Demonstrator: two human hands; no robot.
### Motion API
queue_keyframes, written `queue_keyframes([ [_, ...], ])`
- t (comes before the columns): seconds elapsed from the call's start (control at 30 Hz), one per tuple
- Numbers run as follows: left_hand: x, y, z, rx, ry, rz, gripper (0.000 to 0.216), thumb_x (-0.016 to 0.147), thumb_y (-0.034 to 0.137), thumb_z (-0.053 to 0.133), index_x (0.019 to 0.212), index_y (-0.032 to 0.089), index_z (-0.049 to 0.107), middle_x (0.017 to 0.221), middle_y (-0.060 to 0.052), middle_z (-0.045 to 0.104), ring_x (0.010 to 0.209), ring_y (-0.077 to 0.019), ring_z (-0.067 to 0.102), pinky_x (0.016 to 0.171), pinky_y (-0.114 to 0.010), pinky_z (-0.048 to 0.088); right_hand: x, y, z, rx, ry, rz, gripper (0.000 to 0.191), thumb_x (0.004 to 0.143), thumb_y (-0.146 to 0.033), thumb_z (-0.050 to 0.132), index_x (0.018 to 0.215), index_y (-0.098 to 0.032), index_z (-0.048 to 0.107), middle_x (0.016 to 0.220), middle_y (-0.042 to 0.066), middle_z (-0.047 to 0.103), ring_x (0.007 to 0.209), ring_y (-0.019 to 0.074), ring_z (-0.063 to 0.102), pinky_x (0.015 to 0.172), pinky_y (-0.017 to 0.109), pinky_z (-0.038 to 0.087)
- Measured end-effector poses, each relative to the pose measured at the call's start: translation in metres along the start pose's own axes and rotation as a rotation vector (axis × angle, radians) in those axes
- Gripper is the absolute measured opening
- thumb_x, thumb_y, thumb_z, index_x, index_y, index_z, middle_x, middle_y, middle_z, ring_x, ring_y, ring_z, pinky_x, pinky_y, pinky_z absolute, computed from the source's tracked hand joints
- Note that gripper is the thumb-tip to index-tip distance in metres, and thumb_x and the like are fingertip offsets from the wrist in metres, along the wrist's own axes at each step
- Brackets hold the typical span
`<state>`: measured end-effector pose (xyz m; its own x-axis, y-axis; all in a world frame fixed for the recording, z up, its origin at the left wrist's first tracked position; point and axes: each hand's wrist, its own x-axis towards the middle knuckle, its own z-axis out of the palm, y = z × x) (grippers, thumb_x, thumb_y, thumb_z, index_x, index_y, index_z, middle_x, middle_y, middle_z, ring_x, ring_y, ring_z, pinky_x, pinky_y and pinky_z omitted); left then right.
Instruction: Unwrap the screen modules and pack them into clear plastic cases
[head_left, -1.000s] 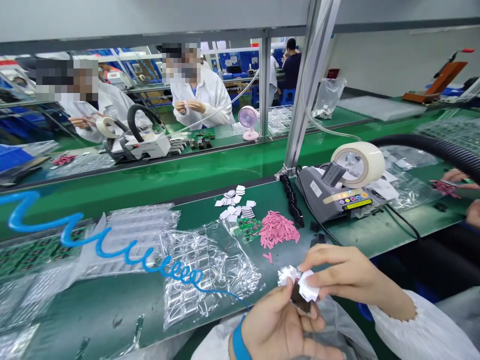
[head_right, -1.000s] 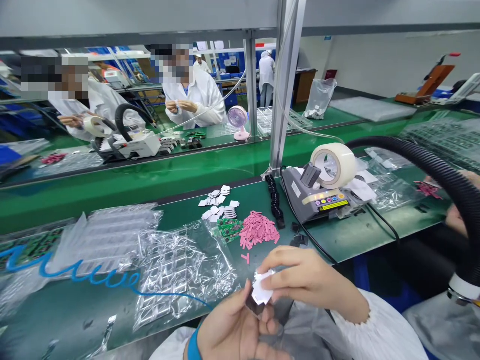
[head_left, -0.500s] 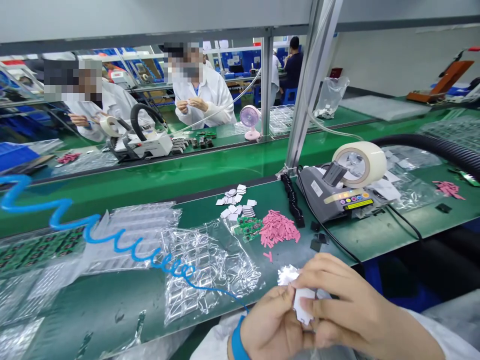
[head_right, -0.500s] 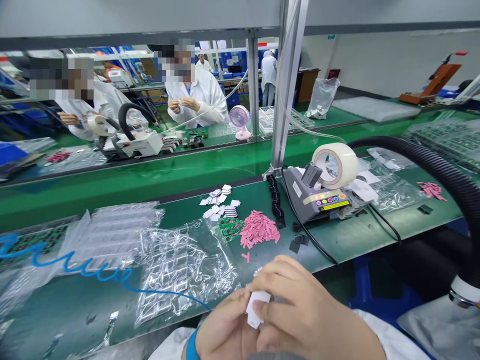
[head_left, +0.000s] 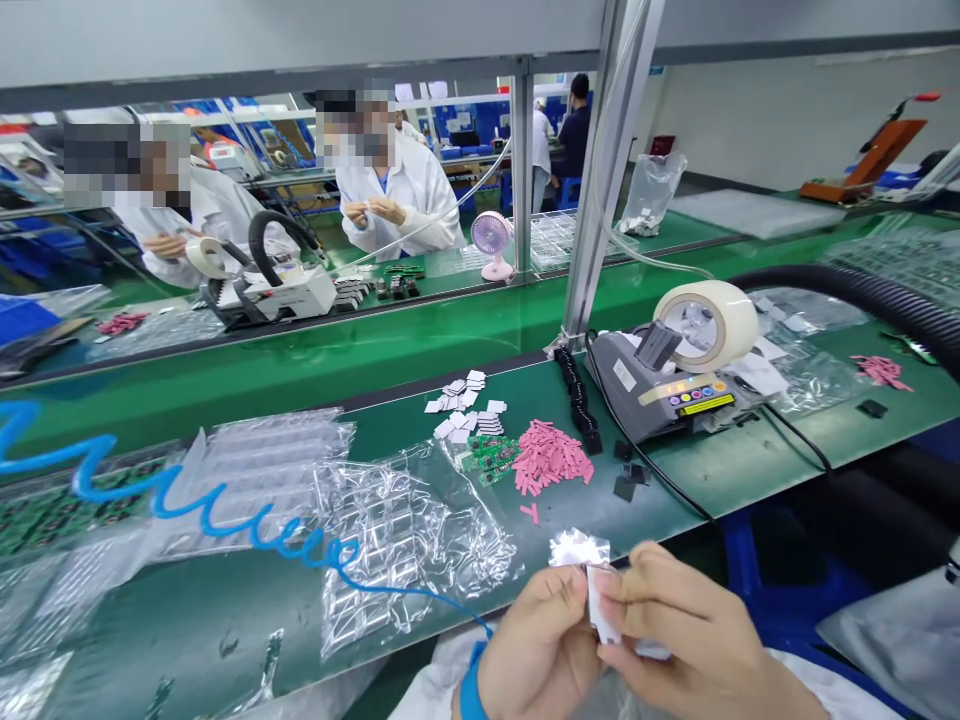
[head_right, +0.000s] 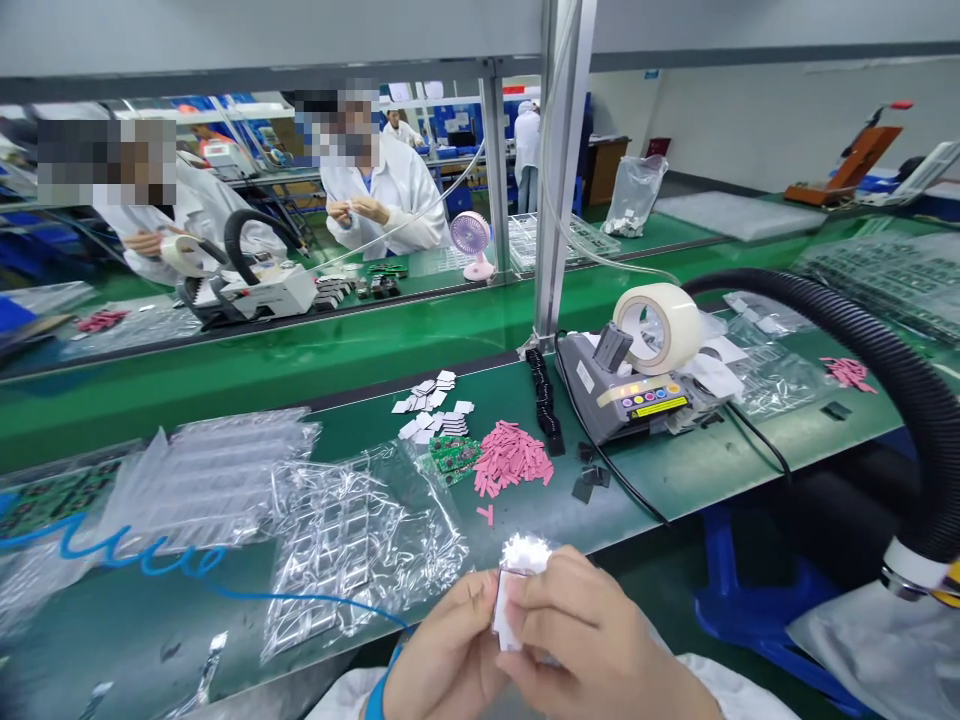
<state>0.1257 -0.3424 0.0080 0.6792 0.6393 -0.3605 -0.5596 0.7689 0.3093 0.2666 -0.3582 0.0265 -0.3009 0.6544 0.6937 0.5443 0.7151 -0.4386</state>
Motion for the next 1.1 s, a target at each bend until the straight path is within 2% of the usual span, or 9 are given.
queue_keyframes([
  [0.13, 0.005, 0.002, 0.003, 0.039, -0.010, 0.052, 0.026, 0.075, 0.032, 0.068, 0.077, 0.006, 0.068, 0.070, -0.006, 0.063, 0.064, -0.0093, 0.055, 0.062, -0.020, 0.040, -0.004, 0.006, 0.001, -0.004, -0.018, 0.100, 0.005, 0.085, -0.018, 0.056, 0.083, -0.016, 0.060, 0.092, 0.012, 0.066, 0.066, 0.0138, 0.053, 0.053, 0.028, 0.051],
  [0.23, 0.011, 0.002, 0.000, 0.007, -0.024, 0.056, 0.024, 0.077, 0.031, 0.066, 0.077, 0.007, 0.068, 0.070, -0.006, 0.063, 0.063, -0.0094, 0.056, 0.062, -0.021, 0.040, -0.010, 0.011, 0.002, 0.039, -0.031, 0.127, 0.004, 0.083, -0.017, 0.058, 0.086, -0.017, 0.060, 0.101, 0.012, 0.066, 0.070, 0.0144, 0.053, 0.057, 0.029, 0.052],
  [0.37, 0.015, -0.002, -0.007, -0.076, 0.045, 0.008, 0.021, 0.077, 0.030, 0.065, 0.076, 0.009, 0.067, 0.070, -0.006, 0.066, 0.068, -0.0137, 0.061, 0.071, -0.027, 0.044, -0.016, 0.015, 0.010, 0.062, 0.021, 0.164, 0.010, 0.080, -0.013, 0.061, 0.089, -0.019, 0.059, 0.101, 0.009, 0.069, 0.069, 0.0138, 0.056, 0.057, 0.028, 0.053],
  [0.47, 0.017, -0.002, -0.005, -0.114, 0.066, -0.021, 0.023, 0.078, 0.031, 0.065, 0.081, 0.009, 0.067, 0.074, -0.007, 0.067, 0.073, -0.0147, 0.063, 0.077, -0.029, 0.044, -0.014, 0.015, 0.018, 0.096, 0.080, 0.245, 0.008, 0.078, -0.015, 0.063, 0.084, -0.020, 0.062, 0.098, 0.007, 0.070, 0.071, 0.0141, 0.061, 0.058, 0.026, 0.055],
  [0.63, 0.019, 0.003, -0.003, -0.161, 0.083, -0.044, 0.023, 0.075, 0.030, 0.067, 0.084, 0.008, 0.067, 0.072, -0.005, 0.067, 0.069, -0.0121, 0.062, 0.074, -0.025, 0.044, -0.003, 0.015, 0.022, 0.170, 0.103, 0.336, 0.004, 0.075, -0.015, 0.065, 0.076, -0.019, 0.067, 0.092, 0.007, 0.072, 0.066, 0.0137, 0.063, 0.050, 0.022, 0.054],
  [0.83, 0.020, 0.002, -0.013, -0.146, 0.105, -0.079, 0.021, 0.074, 0.028, 0.069, 0.084, 0.010, 0.065, 0.073, -0.003, 0.066, 0.067, -0.0106, 0.060, 0.072, -0.025, 0.042, -0.005, 0.022, 0.014, 0.098, -0.042, 0.236, 0.005, 0.077, -0.016, 0.064, 0.073, -0.018, 0.066, 0.087, 0.006, 0.072, 0.062, 0.0128, 0.057, 0.051, 0.025, 0.051],
  [0.97, 0.021, -0.001, -0.015, -0.129, 0.129, -0.070, 0.018, 0.074, 0.026, 0.069, 0.079, 0.010, 0.065, 0.070, -0.003, 0.065, 0.065, -0.0098, 0.059, 0.068, -0.024, 0.041, -0.005, 0.022, 0.006, 0.025, -0.142, 0.132, 0.009, 0.084, -0.015, 0.056, 0.082, -0.016, 0.065, 0.076, 0.003, 0.068, 0.061, 0.0127, 0.049, 0.055, 0.027, 0.047],
  [1.1, 0.022, -0.004, -0.017, -0.122, 0.138, -0.045, 0.017, 0.071, 0.025, 0.072, 0.071, 0.009, 0.065, 0.064, -0.002, 0.062, 0.060, -0.0087, 0.056, 0.062, -0.022, 0.039, -0.002, 0.020, 0.001, -0.006, -0.271, 0.022, 0.012, 0.087, -0.011, 0.050, 0.092, -0.011, 0.061, 0.079, 0.005, 0.065, 0.066, 0.0137, 0.046, 0.059, 0.029, 0.045],
])
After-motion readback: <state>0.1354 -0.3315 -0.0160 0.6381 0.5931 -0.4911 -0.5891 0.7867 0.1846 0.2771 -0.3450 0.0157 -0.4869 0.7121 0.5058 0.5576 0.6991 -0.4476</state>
